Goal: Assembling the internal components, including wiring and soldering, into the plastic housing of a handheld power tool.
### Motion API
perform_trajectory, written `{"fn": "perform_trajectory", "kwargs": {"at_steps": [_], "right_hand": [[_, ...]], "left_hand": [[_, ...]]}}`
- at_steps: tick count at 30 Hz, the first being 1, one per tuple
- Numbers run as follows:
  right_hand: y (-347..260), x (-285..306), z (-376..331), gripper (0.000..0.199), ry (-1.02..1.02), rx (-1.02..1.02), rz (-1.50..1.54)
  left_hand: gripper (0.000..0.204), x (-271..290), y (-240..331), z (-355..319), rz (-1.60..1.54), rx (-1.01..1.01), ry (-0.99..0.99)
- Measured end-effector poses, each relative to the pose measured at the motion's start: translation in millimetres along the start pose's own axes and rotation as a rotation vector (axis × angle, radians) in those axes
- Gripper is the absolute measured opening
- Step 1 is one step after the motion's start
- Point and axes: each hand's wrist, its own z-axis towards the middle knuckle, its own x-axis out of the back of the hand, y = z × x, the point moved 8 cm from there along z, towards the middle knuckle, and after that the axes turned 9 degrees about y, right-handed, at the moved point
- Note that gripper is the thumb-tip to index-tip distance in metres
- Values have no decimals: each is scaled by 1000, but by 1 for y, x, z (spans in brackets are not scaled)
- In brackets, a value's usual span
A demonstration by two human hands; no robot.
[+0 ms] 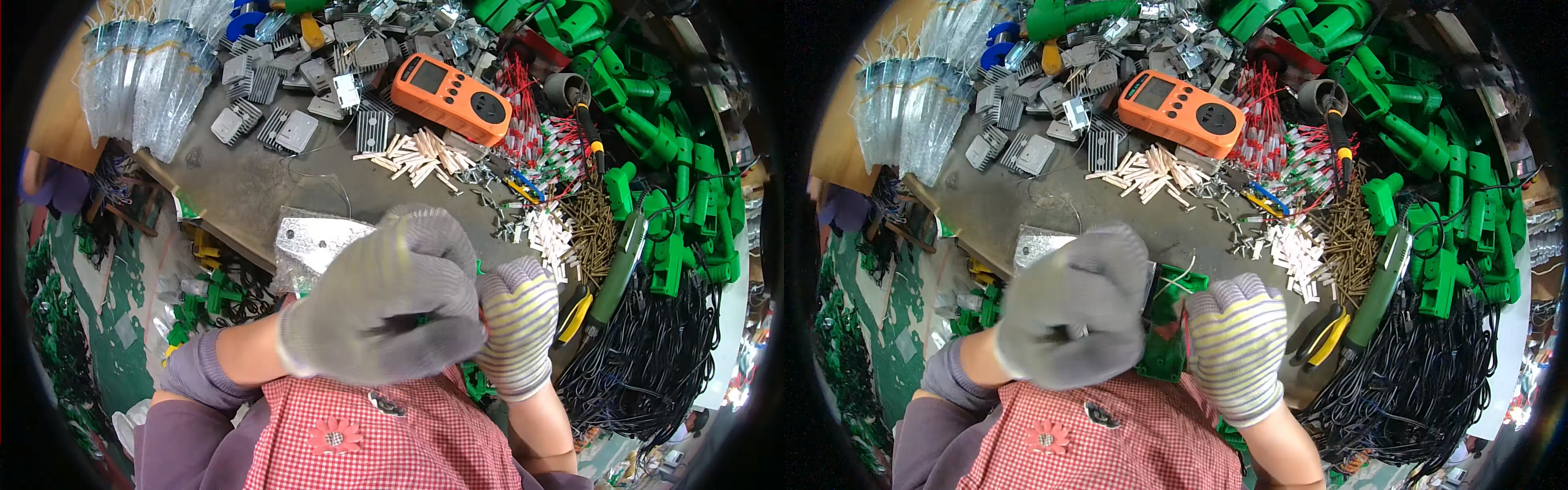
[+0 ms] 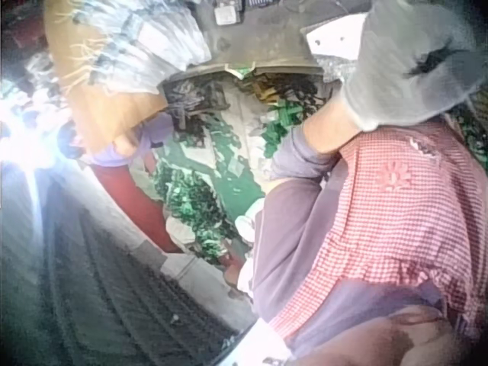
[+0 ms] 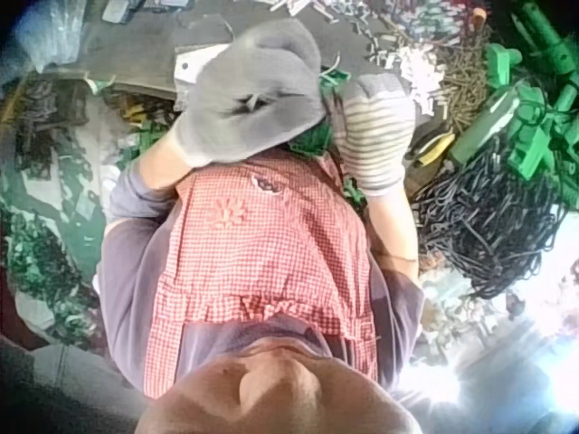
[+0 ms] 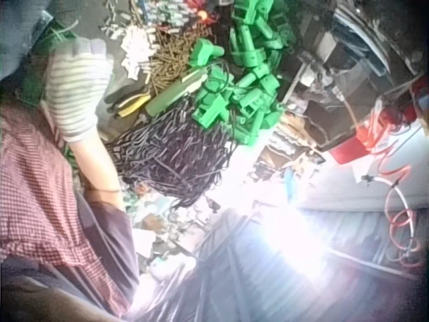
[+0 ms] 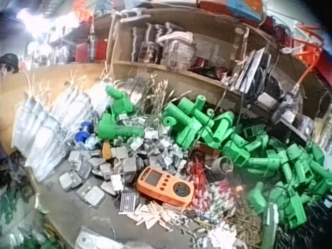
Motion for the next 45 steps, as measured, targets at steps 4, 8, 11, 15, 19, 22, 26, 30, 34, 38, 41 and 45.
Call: {"fn": "perform_trajectory", "kwargs": {"at_steps": [4,8,11,15,19,22,26,30,34,38,41,45], "right_hand": [[24,15,-13,16,119,-241,183],[45,18,-34,21,185,-751,509],[33,8,-32,20,153,-684,488],[37,3,-36,20,186,-525,296],[32,2,-31,21,176,-456,167],[32,2,-31,21,195,-566,192],[30,1,-28,22,117,-539,166],[30,1,-30,27,50,-595,145],[31,-1,-26,26,36,-574,173],[27,2,-18,25,-49,-593,198],[30,-7,-23,23,-76,-712,216],[20,-2,-12,19,-6,-525,148]], "left_hand": [[35,-8,39,5,-19,-119,-552],[46,0,-9,-21,432,222,-706],[58,21,-19,-17,818,64,-325],[71,1,-55,-22,779,124,-413],[75,0,-67,-32,740,164,-410],[76,1,-64,-30,754,138,-404],[75,1,-68,-31,748,168,-426],[74,1,-68,-31,720,174,-424],[73,2,-70,-32,718,168,-433],[74,-1,-72,-33,721,173,-460],[74,-1,-72,-33,725,161,-446],[75,-1,-72,-34,713,138,-433]]}}
